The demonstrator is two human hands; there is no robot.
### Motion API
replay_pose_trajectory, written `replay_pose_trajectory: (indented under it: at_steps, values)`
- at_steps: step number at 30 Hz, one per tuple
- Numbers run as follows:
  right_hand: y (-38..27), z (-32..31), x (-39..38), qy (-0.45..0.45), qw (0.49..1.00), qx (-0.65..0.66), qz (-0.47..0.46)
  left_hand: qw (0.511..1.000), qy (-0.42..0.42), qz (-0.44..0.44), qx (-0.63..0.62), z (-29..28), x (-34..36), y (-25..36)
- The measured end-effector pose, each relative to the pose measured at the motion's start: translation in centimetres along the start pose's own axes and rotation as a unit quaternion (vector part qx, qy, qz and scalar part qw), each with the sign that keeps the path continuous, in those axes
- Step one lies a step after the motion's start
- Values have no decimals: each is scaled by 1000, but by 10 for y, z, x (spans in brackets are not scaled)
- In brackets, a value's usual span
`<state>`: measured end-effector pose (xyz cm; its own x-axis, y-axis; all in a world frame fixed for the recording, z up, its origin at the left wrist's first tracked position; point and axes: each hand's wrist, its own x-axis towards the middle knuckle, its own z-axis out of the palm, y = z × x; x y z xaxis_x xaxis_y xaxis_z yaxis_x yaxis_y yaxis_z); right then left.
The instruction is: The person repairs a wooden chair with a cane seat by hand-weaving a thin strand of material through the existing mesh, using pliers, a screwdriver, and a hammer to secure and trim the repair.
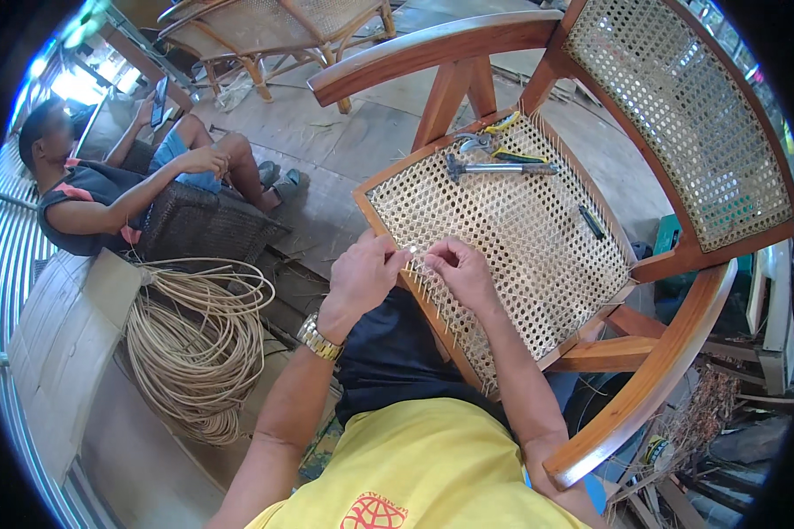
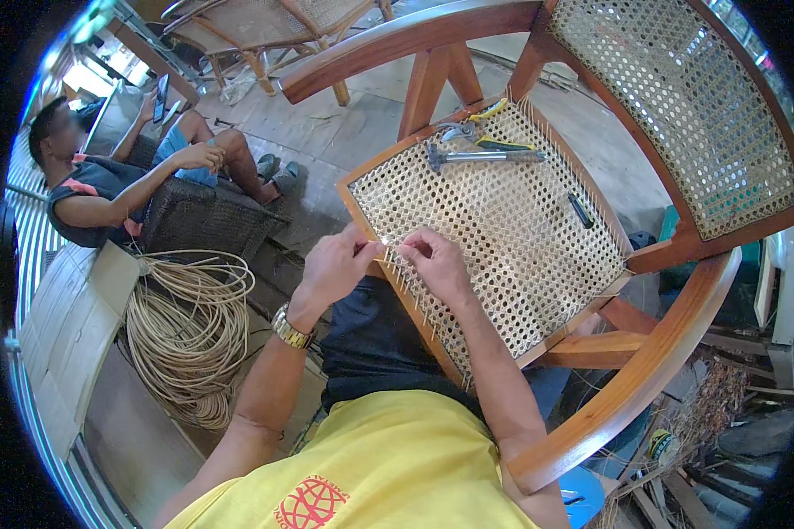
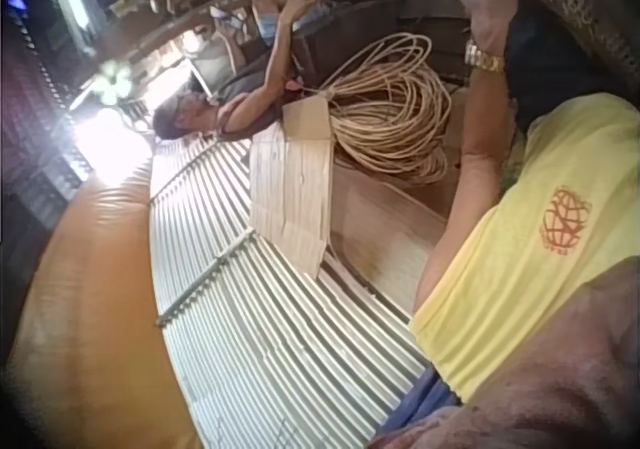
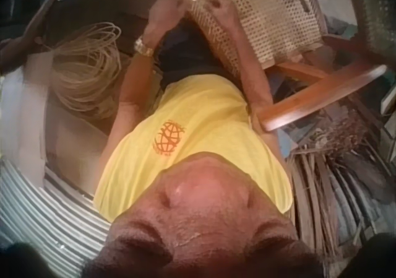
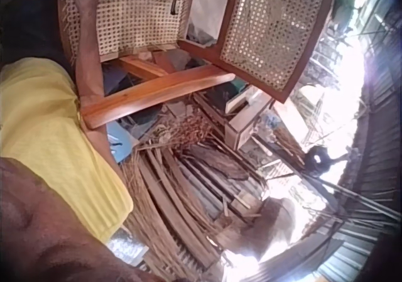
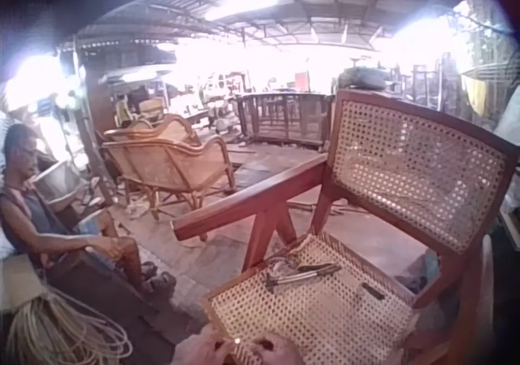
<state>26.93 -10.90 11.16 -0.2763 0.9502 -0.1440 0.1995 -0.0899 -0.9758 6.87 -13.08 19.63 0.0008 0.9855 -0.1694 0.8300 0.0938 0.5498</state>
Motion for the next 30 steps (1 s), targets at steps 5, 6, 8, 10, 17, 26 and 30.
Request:
replay_pose_trajectory:
  at_steps: [5,6,8,10,17,26,30]
  values:
    - [-1,1,7,44,988,-149,-11,993,33,77,86,35,7,-25]
    - [0,3,6,61,979,-190,-30,993,32,77,86,38,9,-27]
    - [4,4,5,78,969,-231,-47,990,-89,17,104,34,15,-13]
    - [6,1,3,127,946,-295,-55,983,-114,7,141,30,17,0]
    - [19,-20,11,118,967,-218,-51,961,-56,99,254,39,28,3]
    - [5,-13,8,88,958,-272,-19,973,74,193,100,80,17,-28]
    - [-1,3,-1,76,950,-296,-60,986,82,142,12,76,26,-39]
